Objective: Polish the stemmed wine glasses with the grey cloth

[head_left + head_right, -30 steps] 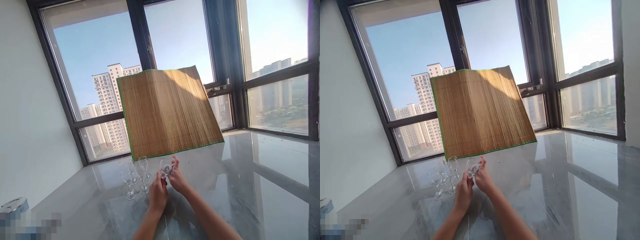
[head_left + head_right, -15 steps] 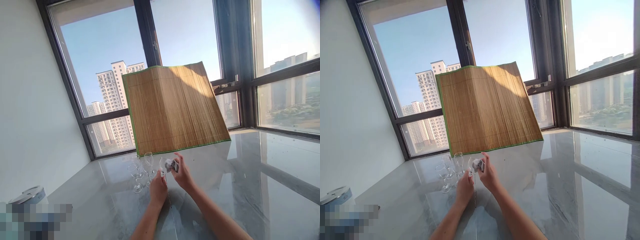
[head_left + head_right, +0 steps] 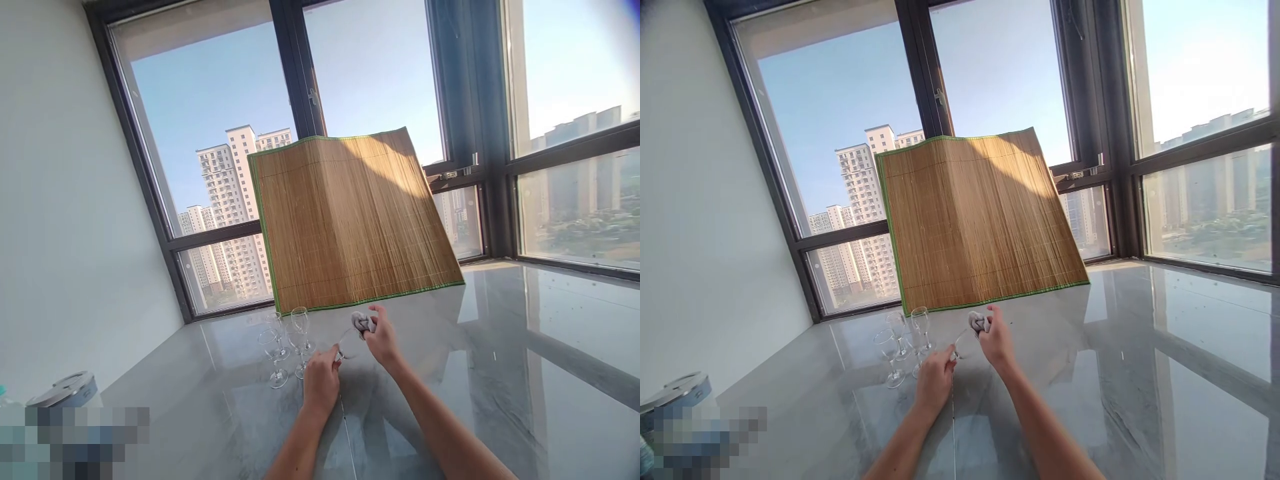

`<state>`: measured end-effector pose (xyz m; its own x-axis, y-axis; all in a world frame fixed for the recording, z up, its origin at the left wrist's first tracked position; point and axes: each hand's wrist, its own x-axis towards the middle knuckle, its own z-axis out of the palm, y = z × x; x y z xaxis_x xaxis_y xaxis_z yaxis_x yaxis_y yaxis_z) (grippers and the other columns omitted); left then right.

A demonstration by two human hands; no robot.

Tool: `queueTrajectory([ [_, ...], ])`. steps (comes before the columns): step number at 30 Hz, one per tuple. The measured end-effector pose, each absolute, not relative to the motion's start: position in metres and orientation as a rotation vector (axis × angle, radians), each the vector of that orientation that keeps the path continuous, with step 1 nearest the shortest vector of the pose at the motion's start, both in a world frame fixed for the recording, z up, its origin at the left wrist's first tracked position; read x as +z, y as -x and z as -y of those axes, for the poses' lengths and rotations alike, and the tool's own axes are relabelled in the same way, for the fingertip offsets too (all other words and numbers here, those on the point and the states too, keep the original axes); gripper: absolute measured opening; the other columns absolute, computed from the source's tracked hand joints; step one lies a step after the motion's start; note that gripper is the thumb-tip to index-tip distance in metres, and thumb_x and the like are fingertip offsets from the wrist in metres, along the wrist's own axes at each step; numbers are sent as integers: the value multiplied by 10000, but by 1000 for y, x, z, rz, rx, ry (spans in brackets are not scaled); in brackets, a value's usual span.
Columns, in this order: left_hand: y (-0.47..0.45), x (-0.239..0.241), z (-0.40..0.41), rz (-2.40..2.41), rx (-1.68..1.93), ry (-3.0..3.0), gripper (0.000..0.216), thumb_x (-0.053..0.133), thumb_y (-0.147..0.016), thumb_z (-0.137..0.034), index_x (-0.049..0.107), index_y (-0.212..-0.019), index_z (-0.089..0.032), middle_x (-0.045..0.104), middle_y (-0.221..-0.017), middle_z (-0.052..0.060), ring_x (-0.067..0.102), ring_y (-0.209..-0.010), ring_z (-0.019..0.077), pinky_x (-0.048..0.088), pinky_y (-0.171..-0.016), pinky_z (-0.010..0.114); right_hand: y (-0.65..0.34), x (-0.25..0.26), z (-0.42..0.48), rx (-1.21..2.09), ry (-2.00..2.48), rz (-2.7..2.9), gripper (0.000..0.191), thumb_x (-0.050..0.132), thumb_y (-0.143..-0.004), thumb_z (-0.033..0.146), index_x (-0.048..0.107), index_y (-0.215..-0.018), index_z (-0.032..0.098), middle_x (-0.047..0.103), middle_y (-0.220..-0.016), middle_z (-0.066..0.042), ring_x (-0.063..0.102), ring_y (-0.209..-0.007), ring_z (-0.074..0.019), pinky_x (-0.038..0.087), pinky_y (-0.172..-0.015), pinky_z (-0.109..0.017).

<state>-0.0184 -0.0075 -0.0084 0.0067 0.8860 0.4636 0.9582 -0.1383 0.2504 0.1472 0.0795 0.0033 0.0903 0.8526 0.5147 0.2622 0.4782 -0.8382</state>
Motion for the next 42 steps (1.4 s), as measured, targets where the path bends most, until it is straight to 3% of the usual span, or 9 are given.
queueTrajectory([
  [5, 22, -9, 6, 2003, -831, 2149, 457, 448, -886, -159, 591, -1313, -239, 704, -982, 77, 598, -964, 226, 423, -794, 298, -157, 3, -82, 779, 937, 1655, 542, 446, -561, 89, 445, -1089, 214, 572, -669, 49, 467, -573, -127, 335, -566, -232],
  [12, 23, -7, 12, 1822, -775, 2331, 461, 465, -872, -152, 593, -1292, -291, 712, -929, 43, 589, -915, 226, 416, -765, 298, -179, 21, -63, 1119, 905, 1853, 750, 484, -526, 91, 415, -1265, 199, 514, -708, 44, 484, -622, -129, 327, -572, -234],
  [16, 21, -7, 13, 1798, -792, 2311, 453, 441, -874, -133, 600, -1275, -272, 699, -901, 48, 597, -871, 220, 412, -724, 290, -174, 28, -60, 1096, 904, 1727, 366, 453, -773, 291, 519, -1125, 219, 531, -760, 13, 504, -676, -146, 349, -608, -256],
  [18, 19, -6, 13, 1770, -788, 2283, 420, 442, -878, -138, 622, -1231, -278, 694, -875, 43, 595, -855, 222, 404, -710, 291, -166, 24, -64, 1003, 954, 1653, 296, 401, -828, 378, 531, -1036, 213, 477, -671, 31, 471, -629, -151, 332, -582, -261],
  [21, 16, -6, 13, 1752, -795, 2252, 375, 452, -881, -146, 643, -1176, -278, 698, -869, 40, 593, -854, 225, 396, -704, 293, -156, 12, -73, 887, 1059, 1559, 315, 406, -791, 327, 475, -1076, 212, 394, -572, 77, 403, -518, -144, 310, -538, -263],
  [26, 14, -7, 12, 1785, -789, 2257, 391, 464, -885, -163, 628, -1222, -275, 708, -887, 44, 597, -884, 230, 406, -722, 300, -153, 1, -81, 574, 970, 1461, 480, 488, -678, 226, 391, -1148, 225, 562, -843, 18, 498, -597, -132, 418, -652, -289],
  [32, 17, -10, 11, 1874, -793, 2218, 430, 456, -891, -178, 597, -1289, -261, 718, -952, 56, 604, -925, 236, 423, -780, 318, -159, 10, -76, 745, 830, 1697, 184, 452, -794, 272, 515, -958, 218, 579, -691, 20, 553, -678, -166, 413, -653, -289],
  [37, 18, -8, 14, 1899, -787, 2217, 395, 439, -893, -169, 640, -1214, -280, 723, -976, 42, 600, -931, 230, 415, -776, 309, -168, 18, -65, 1076, 841, 1830, 456, 455, -666, 133, 498, -1116, 193, 667, -854, -17, 589, -739, -149, 433, -669, -266],
  [42, 18, -4, 17, 1925, -745, 2219, 398, 416, -892, -148, 657, -1180, -279, 720, -941, 48, 594, -925, 223, 404, -781, 300, -177, 21, -57, 1315, 927, 1853, 624, 495, -611, 133, 428, -1215, 272, 664, -1040, -39, 581, -654, -131, 360, -456, -180],
])
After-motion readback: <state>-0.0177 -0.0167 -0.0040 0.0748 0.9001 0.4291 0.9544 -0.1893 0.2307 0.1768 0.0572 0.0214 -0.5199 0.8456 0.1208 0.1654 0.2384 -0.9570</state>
